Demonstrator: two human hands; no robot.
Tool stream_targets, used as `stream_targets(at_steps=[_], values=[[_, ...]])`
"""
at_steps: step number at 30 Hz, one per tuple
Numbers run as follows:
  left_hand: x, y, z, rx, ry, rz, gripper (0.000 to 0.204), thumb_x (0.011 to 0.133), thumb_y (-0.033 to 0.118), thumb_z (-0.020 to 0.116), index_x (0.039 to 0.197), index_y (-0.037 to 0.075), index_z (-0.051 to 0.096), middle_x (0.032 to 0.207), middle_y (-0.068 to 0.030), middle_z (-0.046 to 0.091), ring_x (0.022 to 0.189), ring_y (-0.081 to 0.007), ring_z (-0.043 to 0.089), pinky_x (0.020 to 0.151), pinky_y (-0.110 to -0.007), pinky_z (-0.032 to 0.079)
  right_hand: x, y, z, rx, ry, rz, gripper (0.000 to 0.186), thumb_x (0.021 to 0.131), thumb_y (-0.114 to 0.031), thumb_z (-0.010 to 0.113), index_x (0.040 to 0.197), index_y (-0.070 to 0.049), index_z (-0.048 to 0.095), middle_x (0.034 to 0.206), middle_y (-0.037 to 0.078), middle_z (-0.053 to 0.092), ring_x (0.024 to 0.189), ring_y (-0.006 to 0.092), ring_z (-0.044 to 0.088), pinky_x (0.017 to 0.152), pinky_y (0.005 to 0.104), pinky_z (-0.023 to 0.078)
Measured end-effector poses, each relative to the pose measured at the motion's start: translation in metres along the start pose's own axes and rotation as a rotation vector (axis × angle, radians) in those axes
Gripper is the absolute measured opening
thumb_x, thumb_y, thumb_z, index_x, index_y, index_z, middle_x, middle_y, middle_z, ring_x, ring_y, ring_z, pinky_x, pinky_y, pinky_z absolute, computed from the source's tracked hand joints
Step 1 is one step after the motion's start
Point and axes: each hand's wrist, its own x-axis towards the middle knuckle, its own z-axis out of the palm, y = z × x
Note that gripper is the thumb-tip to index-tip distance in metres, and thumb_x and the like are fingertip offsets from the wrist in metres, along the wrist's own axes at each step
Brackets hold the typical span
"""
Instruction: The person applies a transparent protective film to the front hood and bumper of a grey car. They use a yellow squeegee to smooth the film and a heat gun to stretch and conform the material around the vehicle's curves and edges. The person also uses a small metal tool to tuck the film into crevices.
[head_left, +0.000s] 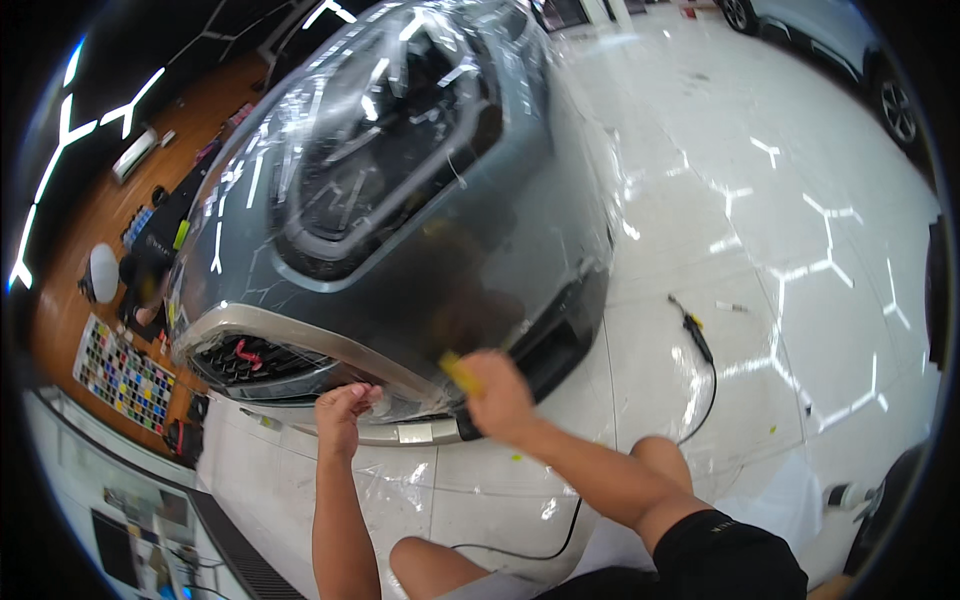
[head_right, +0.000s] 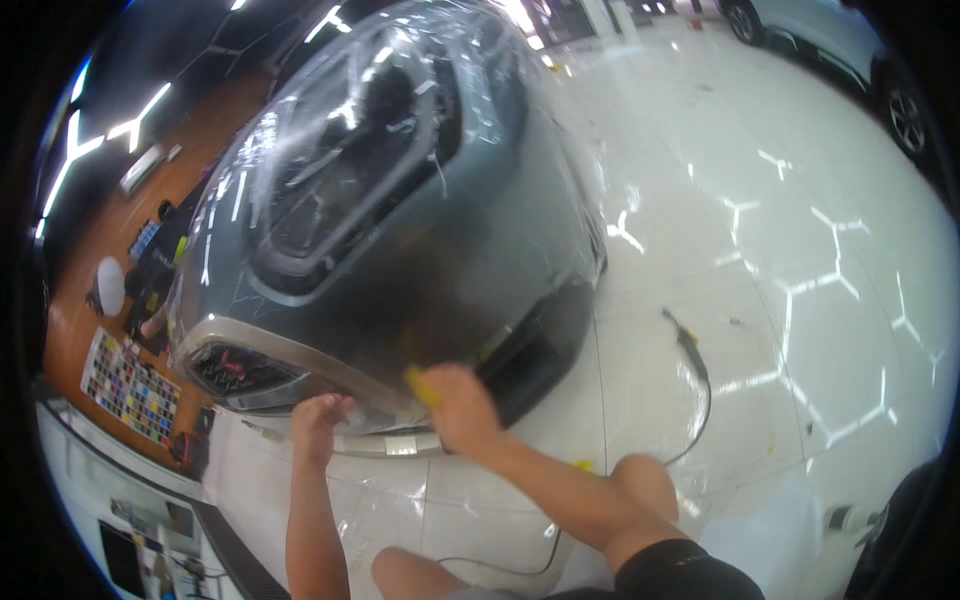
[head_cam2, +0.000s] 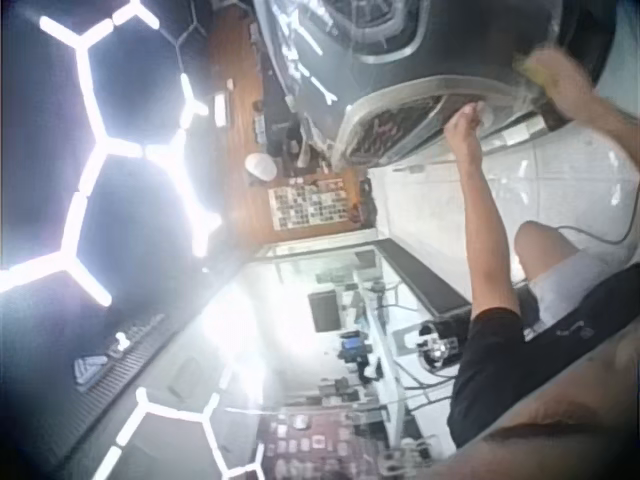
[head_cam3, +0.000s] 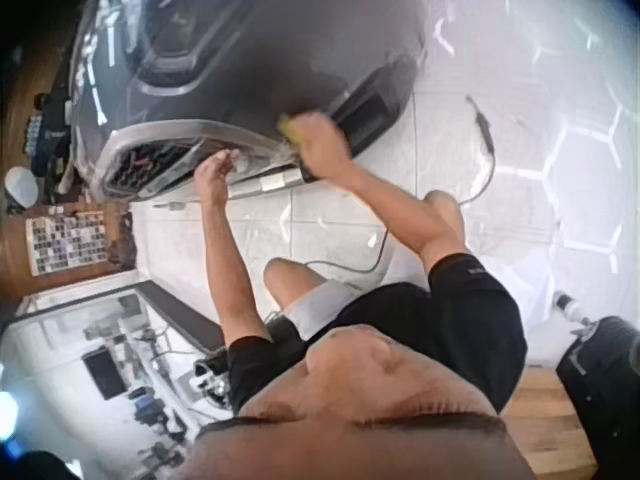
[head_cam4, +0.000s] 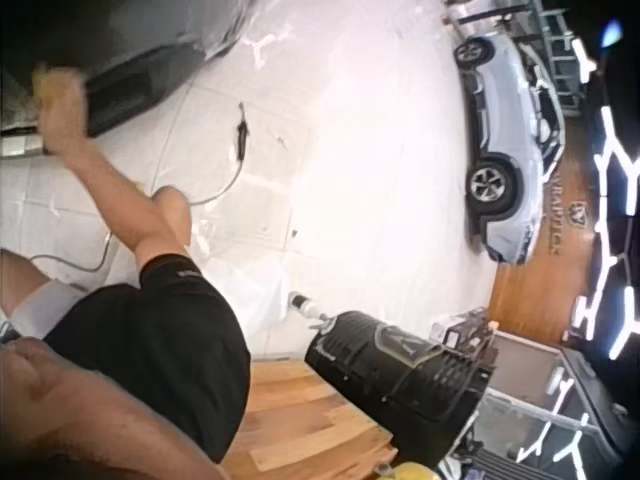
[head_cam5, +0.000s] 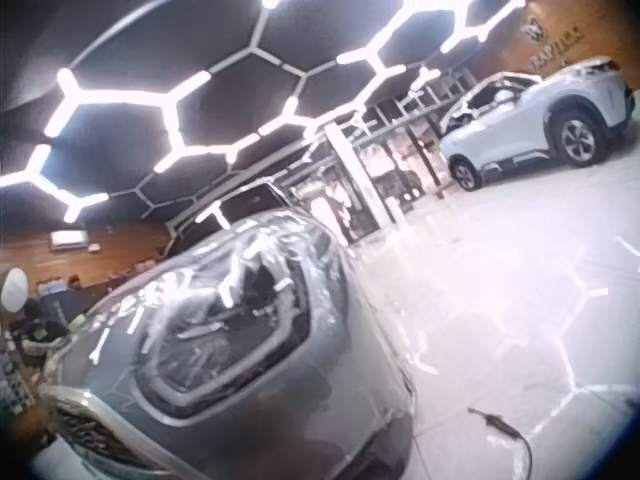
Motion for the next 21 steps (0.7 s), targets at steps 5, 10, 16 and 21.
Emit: stream_targets(at_steps=[5, 10, 16, 21], values=[[-0.004, -0.007, 0.006, 0.013, 0.000, -0.052, 0.029, 0.085, 0.023, 0.070, 0.094, -0.004, 0.069, 0.092, -0.0163, 0.073, 0.086, -0.0245, 0.071, 0.074, -0.032, 0.052, 0.191, 0.029, -0.140, -0.308, 0.352, 0.312, 0.035, 0.089, -0.005, 0.053, 0.122, 0.003, 0.057, 0.113, 0.023, 0.061, 0.111, 0.0404, 0.057, 0.094, 0.0473, 0.046], [-0.005, -0.008, 0.013, -0.058, -0.005, -0.024, 0.019, 0.089, 0.013, 0.066, 0.094, -0.003, 0.073, 0.089, -0.0141, 0.074, 0.079, -0.0184, 0.071, 0.078, -0.029, 0.055, 0.120, -0.085, 0.016, -0.642, 0.087, -0.107, 0.044, 0.080, -0.015, 0.056, 0.122, -0.002, 0.058, 0.090, 0.016, 0.056, 0.088, 0.0342, 0.055, 0.073, 0.0464, 0.044], [-0.018, -0.011, -0.010, -0.012, -0.001, -0.021, 0.020, 0.092, 0.014, 0.066, 0.097, -0.004, 0.073, 0.090, -0.0116, 0.074, 0.078, -0.0149, 0.069, 0.076, -0.026, 0.054, 0.122, -0.123, -0.012, -0.121, 0.111, 0.158, 0.027, 0.089, -0.009, 0.054, 0.115, -0.002, 0.058, 0.107, 0.019, 0.059, 0.103, 0.0393, 0.057, 0.089, 0.0478, 0.046], [-0.012, -0.006, -0.001, -0.105, -0.089, 0.011, 0.020, 0.092, 0.013, 0.066, 0.098, -0.006, 0.072, 0.089, -0.0120, 0.074, 0.079, -0.0151, 0.069, 0.076, -0.025, 0.054, 0.168, -0.037, -0.079, -0.459, 0.403, 0.123, 0.029, 0.092, -0.005, 0.052, 0.120, 0.000, 0.059, 0.108, 0.021, 0.062, 0.101, 0.0396, 0.058, 0.090, 0.0463, 0.046]])
